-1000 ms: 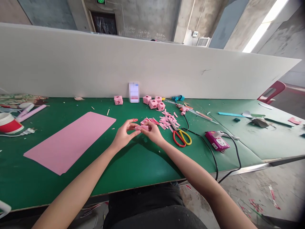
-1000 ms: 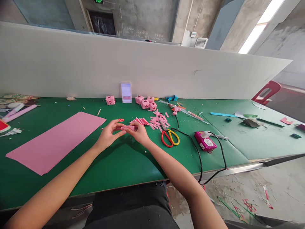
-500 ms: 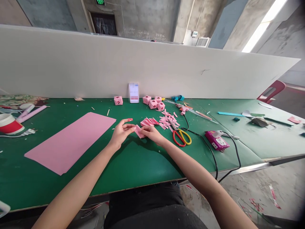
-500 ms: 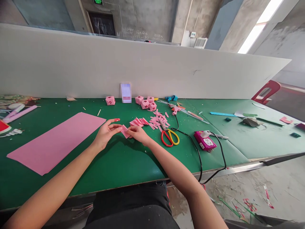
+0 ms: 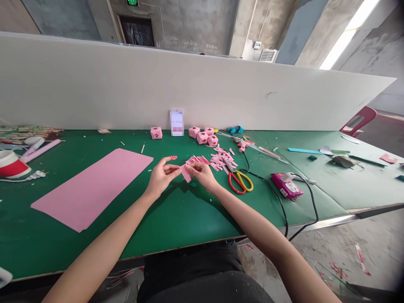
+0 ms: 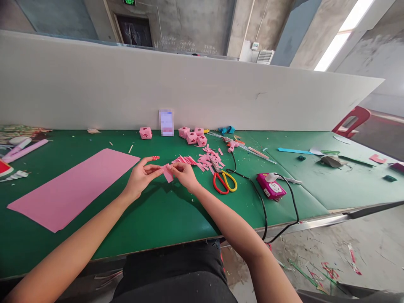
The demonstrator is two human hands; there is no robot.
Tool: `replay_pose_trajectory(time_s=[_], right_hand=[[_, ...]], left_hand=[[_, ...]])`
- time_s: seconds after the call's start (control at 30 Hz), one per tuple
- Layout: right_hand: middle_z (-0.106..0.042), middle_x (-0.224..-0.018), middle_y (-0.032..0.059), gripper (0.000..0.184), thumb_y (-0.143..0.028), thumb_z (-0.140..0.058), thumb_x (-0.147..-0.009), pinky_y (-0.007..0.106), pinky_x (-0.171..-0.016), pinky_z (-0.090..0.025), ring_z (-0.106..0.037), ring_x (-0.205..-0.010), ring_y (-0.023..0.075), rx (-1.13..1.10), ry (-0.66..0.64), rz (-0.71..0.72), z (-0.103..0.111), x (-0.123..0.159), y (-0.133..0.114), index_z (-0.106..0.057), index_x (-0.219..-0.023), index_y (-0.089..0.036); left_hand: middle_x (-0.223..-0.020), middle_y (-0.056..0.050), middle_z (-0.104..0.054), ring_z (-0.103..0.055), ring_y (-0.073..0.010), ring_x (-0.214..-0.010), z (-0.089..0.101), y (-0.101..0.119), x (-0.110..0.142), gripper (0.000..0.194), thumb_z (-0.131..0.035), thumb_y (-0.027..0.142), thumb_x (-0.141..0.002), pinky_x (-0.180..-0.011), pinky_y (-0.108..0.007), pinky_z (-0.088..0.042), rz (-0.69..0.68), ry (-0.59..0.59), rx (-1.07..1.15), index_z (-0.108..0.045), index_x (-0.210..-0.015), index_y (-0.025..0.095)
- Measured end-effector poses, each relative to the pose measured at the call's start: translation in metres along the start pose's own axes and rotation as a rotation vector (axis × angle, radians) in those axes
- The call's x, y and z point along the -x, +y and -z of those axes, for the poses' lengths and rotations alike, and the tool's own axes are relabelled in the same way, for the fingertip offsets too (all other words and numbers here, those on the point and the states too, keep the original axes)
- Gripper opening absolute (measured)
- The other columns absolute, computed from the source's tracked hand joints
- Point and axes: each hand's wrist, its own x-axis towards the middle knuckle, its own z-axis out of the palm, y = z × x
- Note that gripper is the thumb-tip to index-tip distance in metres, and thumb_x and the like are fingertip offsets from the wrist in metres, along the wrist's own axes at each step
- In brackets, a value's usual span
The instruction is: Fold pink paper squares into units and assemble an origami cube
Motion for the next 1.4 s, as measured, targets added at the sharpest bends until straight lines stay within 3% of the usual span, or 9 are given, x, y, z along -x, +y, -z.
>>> replay_pose_trajectory(time_s=[0.33,0.57,1.4], right_hand=[[-0.064,-0.073,0.0015,0.049,-0.066,-0.071,-0.077,0.026,-0.059,-0.04,-0.057,-0.064,0.0128,0.018,0.017,0.02,-0.0017,0.0015,0.0043,-0.066,-0.08,-0.017],[-0.067,-0.073,0.0027,0.052,-0.069,-0.07,-0.075,0.027,-0.06,-0.043,-0.063,-0.067,0.0164,0.031,0.002,-0.006,-0.0022,0.0033,0.0005,-0.067,-0.081,-0.018],[-0.065,-0.07,0.0023,0.05,-0.068,-0.066,-0.078,0.028,-0.057,-0.043,-0.057,-0.061,0.0149,0.164,0.037,0.068,-0.0016,0.002,0.0015,-0.066,-0.079,-0.018]], left_hand=[[-0.087,-0.006,-0.077,-0.076,-0.0257,-0.085,-0.003,0.0074,0.003,0.061,-0.082,0.046,-0.072,-0.09,-0.045,-0.059,0.016,0.01,0.073,-0.058,-0.121,0.019],[-0.084,-0.005,-0.078,-0.076,-0.0251,-0.082,-0.0027,0.0068,0.0023,0.057,-0.081,0.045,-0.074,-0.088,-0.045,-0.059,0.021,0.021,0.074,-0.059,-0.12,0.019],[-0.081,-0.004,-0.077,-0.076,-0.0264,-0.08,-0.0044,0.0081,0.0045,0.052,-0.079,0.046,-0.076,-0.084,-0.046,-0.06,-0.008,0.043,0.056,-0.058,-0.116,0.02]])
